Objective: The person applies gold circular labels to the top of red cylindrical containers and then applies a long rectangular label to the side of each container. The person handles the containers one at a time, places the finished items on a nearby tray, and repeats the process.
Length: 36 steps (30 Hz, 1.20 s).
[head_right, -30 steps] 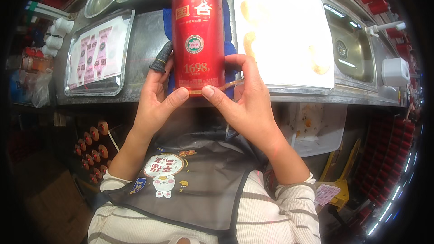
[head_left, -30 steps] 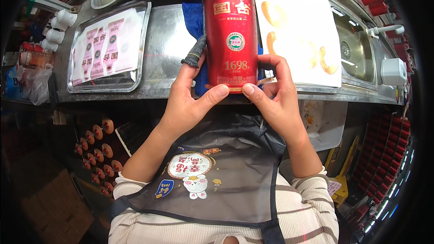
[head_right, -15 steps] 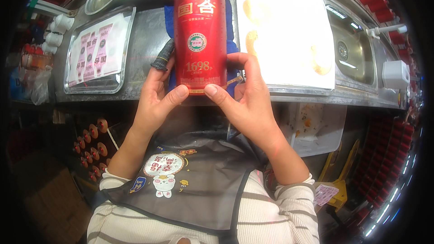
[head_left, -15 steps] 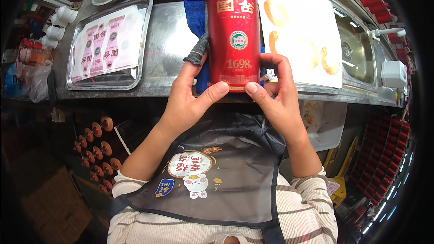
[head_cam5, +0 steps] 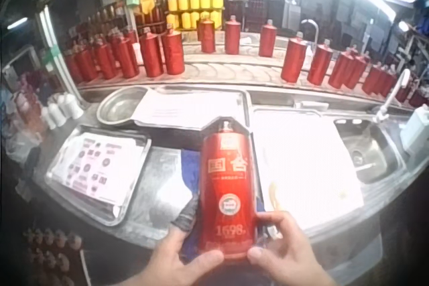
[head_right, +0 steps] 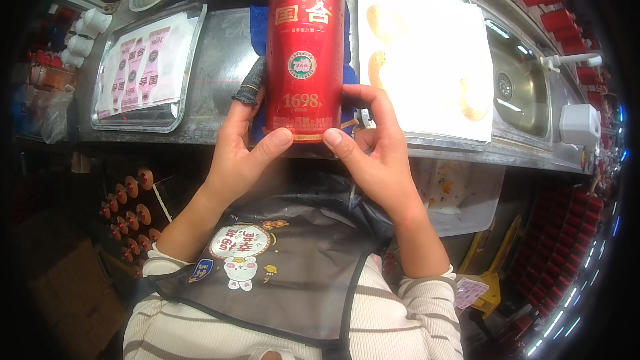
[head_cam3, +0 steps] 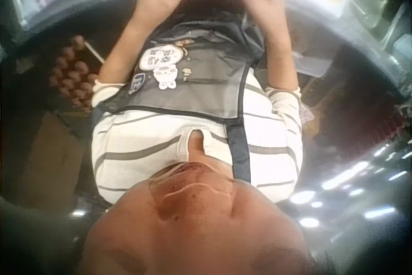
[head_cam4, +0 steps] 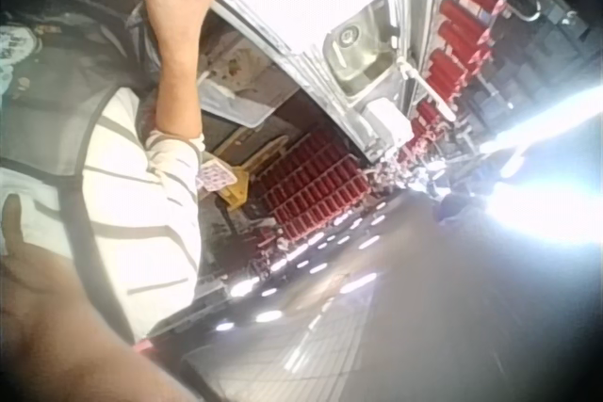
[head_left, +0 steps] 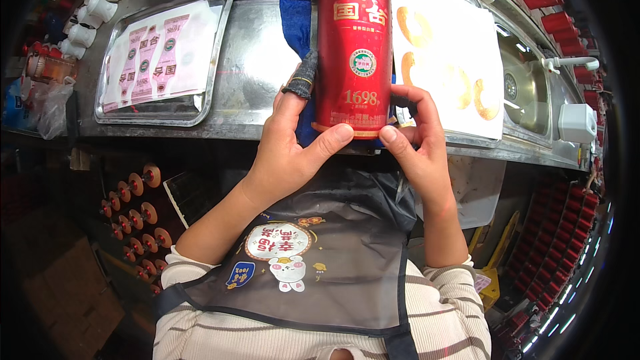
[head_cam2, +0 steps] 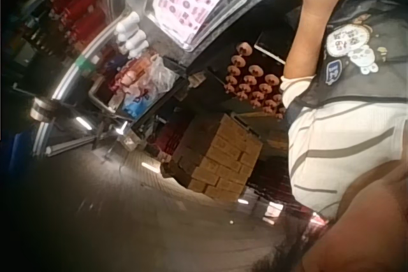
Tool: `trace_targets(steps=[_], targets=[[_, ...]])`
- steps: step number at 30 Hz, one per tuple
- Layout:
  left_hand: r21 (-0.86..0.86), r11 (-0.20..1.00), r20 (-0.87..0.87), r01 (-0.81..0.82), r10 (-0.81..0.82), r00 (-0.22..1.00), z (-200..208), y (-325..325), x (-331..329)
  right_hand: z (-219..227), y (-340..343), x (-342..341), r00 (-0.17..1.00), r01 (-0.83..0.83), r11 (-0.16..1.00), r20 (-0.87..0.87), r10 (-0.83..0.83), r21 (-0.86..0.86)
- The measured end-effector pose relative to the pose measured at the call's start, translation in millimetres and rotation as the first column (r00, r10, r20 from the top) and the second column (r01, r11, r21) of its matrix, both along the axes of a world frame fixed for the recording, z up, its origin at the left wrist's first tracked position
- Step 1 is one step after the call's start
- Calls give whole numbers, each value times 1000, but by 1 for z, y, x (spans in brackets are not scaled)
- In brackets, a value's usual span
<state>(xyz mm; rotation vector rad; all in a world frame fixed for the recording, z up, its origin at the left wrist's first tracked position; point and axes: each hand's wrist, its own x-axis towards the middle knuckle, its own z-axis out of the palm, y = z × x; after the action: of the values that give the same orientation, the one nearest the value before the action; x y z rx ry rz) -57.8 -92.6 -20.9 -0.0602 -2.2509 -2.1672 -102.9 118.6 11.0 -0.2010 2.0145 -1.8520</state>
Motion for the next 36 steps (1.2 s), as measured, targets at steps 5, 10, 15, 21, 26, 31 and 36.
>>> trace_targets(steps=[5,10,15,21,26,31,36], targets=[[-10,1000,2,4,-4,1000,-2,-2,0,0,-5,2,1000,27,1000,0,-27,-2],[191,981,62,-15,4,998,-5,-5,2,0,-4,2,1000,25,999,10,-25,-29],[322,941,88,-107,82,993,-8,-1,4,-3,1,-1,998,7,995,66,-1,-96],[-177,963,-96,-204,189,977,-1,17,5,2,-4,3,1000,8,1000,-19,-7,30],[-186,952,-158,-242,214,964,-7,18,7,0,-8,5,999,26,1000,-25,-26,11],[-76,973,-154,-219,206,966,-16,15,8,0,-7,5,1000,17,1000,-1,-17,15],[324,927,-20,-189,206,978,-32,17,9,-4,-10,5,998,54,998,-32,-53,24]])
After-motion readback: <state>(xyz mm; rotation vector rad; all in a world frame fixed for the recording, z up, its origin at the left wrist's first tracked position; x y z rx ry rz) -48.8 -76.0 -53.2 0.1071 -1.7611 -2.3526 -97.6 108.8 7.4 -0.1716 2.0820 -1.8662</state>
